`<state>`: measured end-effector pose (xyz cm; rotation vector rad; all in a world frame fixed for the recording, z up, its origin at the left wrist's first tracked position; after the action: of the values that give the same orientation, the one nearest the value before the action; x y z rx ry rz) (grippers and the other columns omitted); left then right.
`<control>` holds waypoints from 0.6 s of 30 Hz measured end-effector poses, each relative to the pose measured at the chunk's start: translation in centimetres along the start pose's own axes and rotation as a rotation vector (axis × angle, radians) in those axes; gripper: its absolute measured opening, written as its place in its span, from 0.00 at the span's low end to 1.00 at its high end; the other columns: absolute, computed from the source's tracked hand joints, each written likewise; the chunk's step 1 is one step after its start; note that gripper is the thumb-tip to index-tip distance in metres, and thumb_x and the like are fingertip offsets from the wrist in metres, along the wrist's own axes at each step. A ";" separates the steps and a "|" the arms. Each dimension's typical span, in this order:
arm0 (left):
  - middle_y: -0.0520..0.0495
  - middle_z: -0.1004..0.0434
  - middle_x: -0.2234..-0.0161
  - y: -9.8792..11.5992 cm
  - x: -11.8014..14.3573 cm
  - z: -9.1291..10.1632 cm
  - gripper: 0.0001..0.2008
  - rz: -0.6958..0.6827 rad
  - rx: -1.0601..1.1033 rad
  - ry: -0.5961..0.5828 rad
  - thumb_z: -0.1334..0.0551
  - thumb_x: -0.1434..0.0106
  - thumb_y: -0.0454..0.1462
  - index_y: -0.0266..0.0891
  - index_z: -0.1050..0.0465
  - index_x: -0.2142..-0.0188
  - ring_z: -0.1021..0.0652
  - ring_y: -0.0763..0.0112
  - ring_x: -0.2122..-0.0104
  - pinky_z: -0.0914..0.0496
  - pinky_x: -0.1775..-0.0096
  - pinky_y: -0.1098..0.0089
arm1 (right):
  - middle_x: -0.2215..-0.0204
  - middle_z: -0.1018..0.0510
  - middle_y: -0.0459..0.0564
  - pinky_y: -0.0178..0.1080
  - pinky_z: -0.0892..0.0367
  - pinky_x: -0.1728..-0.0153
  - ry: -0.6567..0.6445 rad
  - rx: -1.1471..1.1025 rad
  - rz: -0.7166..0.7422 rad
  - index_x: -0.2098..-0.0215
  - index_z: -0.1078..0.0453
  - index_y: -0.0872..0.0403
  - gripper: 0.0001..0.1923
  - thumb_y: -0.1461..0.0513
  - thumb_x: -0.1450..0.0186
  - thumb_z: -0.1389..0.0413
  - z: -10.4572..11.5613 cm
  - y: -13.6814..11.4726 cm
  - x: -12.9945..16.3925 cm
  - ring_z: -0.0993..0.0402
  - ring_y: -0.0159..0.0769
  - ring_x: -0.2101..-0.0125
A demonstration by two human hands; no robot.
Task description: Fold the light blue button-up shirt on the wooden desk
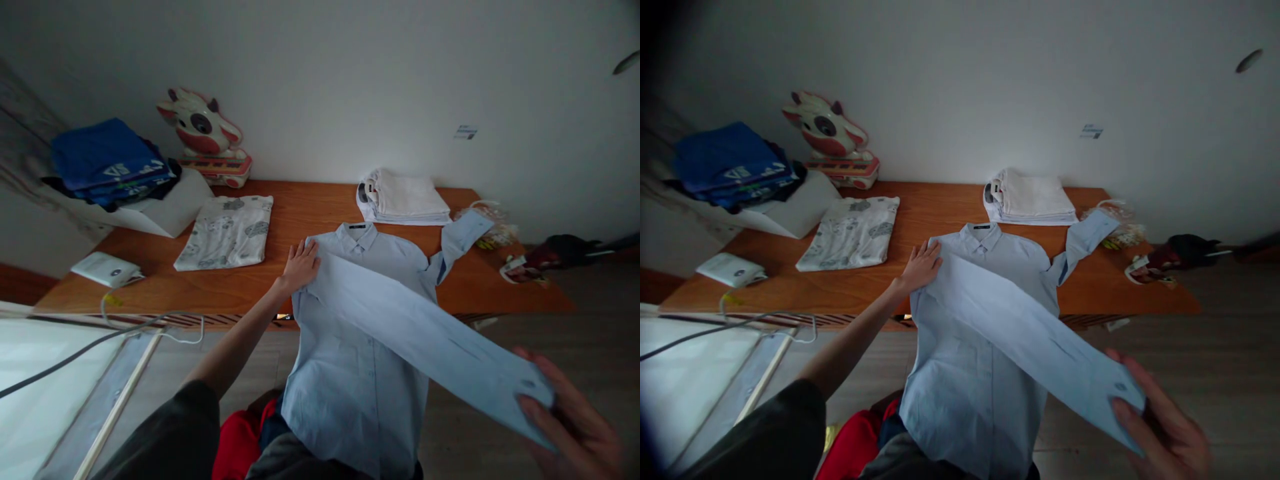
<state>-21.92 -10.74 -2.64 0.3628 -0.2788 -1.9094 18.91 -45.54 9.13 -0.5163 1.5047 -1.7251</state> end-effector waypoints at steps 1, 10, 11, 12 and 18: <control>0.41 0.43 0.22 0.0 -0.1 -0.3 0.30 -0.004 -0.010 -0.004 0.50 0.21 0.44 0.44 0.41 0.23 0.48 0.43 0.21 0.55 0.25 0.34 | 0.36 0.20 0.52 0.71 0.41 0.27 0.010 -0.018 -0.045 0.35 0.23 0.36 0.35 0.50 0.41 0.28 0.7 1.0 0.1 0.30 0.65 0.32; 0.41 0.41 0.23 -2.2 -1.6 0.1 0.32 -0.004 0.008 0.025 0.47 0.22 0.53 0.47 0.40 0.24 0.46 0.44 0.22 0.57 0.26 0.33 | 0.27 0.31 0.46 0.63 0.45 0.24 -0.107 0.087 -0.224 0.26 0.34 0.36 0.43 0.46 0.37 0.31 2.2 7.9 1.6 0.40 0.61 0.26; 0.42 0.36 0.25 -2.5 -2.1 0.4 0.28 0.001 0.020 0.046 0.48 0.21 0.50 0.47 0.36 0.27 0.42 0.46 0.24 0.54 0.26 0.35 | 0.26 0.32 0.46 0.63 0.48 0.24 -0.089 0.054 -0.219 0.25 0.36 0.36 0.44 0.46 0.36 0.31 2.2 8.0 1.9 0.42 0.61 0.25; 0.41 0.31 0.28 -2.9 -2.8 0.8 0.25 0.006 0.033 0.068 0.48 0.21 0.46 0.47 0.31 0.30 0.36 0.48 0.26 0.49 0.27 0.38 | 0.26 0.33 0.46 0.63 0.49 0.23 -0.086 0.058 -0.223 0.24 0.37 0.36 0.44 0.46 0.36 0.31 2.1 8.3 1.9 0.42 0.61 0.25; 0.38 0.17 0.48 -5.1 -7.0 2.8 0.12 0.064 0.018 0.085 0.40 0.27 0.39 0.43 0.17 0.54 0.24 0.50 0.44 0.30 0.41 0.50 | 0.26 0.33 0.46 0.59 0.49 0.24 -0.229 0.195 -0.253 0.24 0.36 0.39 0.45 0.45 0.36 0.31 0.9 12.8 0.2 0.39 0.58 0.26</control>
<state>-25.01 -2.39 -1.07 0.4409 -0.2487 -1.8243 23.08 -46.23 -2.96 -0.7983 1.1349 -1.9076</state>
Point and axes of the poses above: each hand's wrist, its own x-axis away from the middle knuckle, its own z-axis out of the back of the hand, y = z × x, the point moved 2 cm from there along -x, towards the middle knuckle
